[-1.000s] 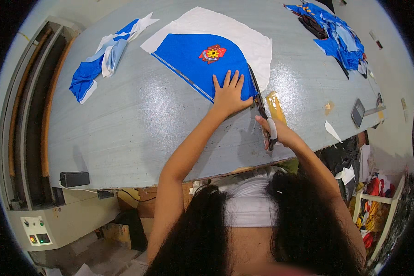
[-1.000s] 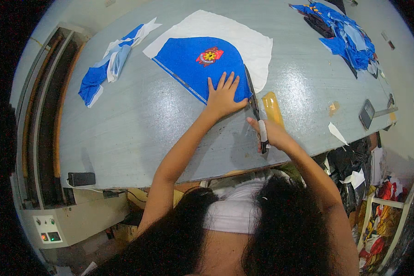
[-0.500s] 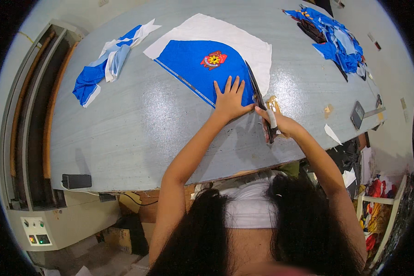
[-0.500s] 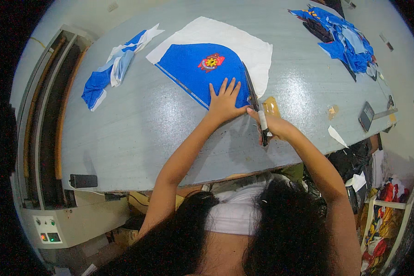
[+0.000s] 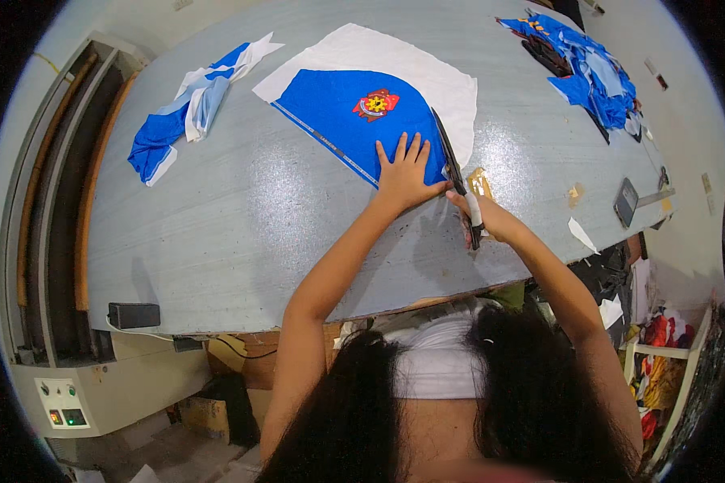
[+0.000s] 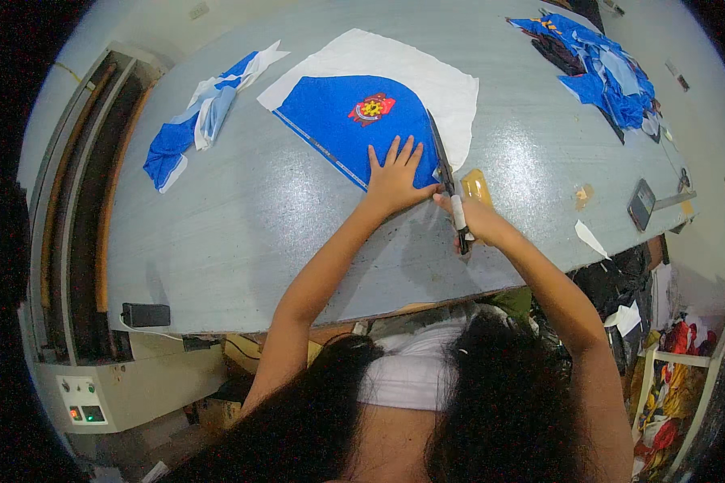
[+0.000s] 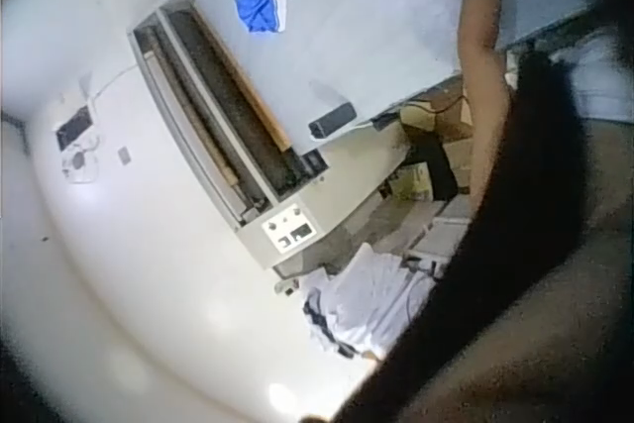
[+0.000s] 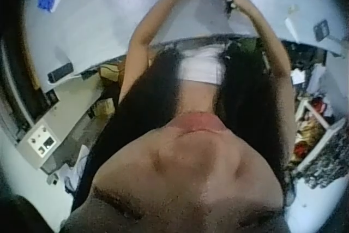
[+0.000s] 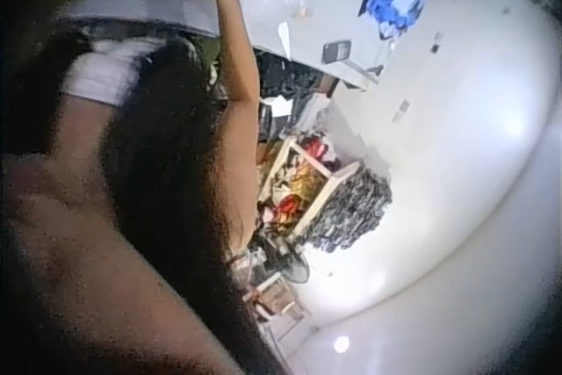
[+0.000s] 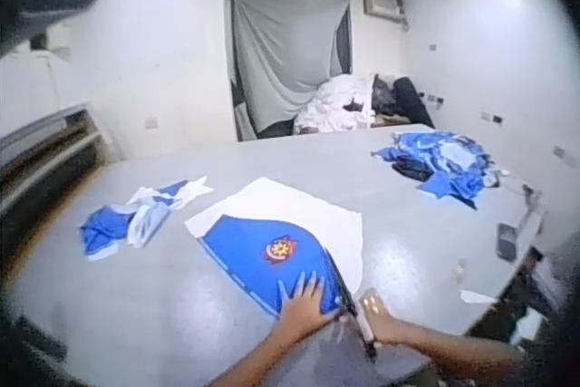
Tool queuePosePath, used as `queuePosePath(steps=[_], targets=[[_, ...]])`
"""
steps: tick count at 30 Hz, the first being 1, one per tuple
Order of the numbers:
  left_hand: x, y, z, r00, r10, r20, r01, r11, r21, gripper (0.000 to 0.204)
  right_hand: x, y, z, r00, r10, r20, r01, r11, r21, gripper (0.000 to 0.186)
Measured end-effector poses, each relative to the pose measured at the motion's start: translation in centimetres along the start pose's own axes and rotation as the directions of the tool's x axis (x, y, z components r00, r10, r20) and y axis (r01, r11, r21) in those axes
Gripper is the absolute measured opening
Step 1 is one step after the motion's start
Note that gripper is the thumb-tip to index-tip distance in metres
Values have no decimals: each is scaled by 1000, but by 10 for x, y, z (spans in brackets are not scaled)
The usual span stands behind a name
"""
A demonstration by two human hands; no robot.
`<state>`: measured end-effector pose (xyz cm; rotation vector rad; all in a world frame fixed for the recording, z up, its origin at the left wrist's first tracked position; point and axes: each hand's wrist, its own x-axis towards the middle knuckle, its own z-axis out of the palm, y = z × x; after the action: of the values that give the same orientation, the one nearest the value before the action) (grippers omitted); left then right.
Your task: Manually cutting out a specific pattern from a piece of blue and white fabric using large tailor shears on a workspace table.
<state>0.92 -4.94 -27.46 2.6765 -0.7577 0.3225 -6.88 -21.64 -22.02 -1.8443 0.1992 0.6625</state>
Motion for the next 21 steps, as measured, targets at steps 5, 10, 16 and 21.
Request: queuePosePath(steps=[5,10,16,21], targets=[[0,1,-3,1000,1,10,-1,1000,-5,92,4,9,-6,1000,-15,1,15,997,-74,47],[-1,0,0,1000,9,-4,-9,1000,3,92,-3,-3,-11,997,47,65,-46,999,-15,50],[0,-1,3,999,28,-22,-27,999,42,91,5,-19,-19,988,134,71,-122,980,-158,59],[-2,-2,4,999,24,-32,-23,999,35,94,3,-27,-15,996,90,27,-85,983,-163,54]])
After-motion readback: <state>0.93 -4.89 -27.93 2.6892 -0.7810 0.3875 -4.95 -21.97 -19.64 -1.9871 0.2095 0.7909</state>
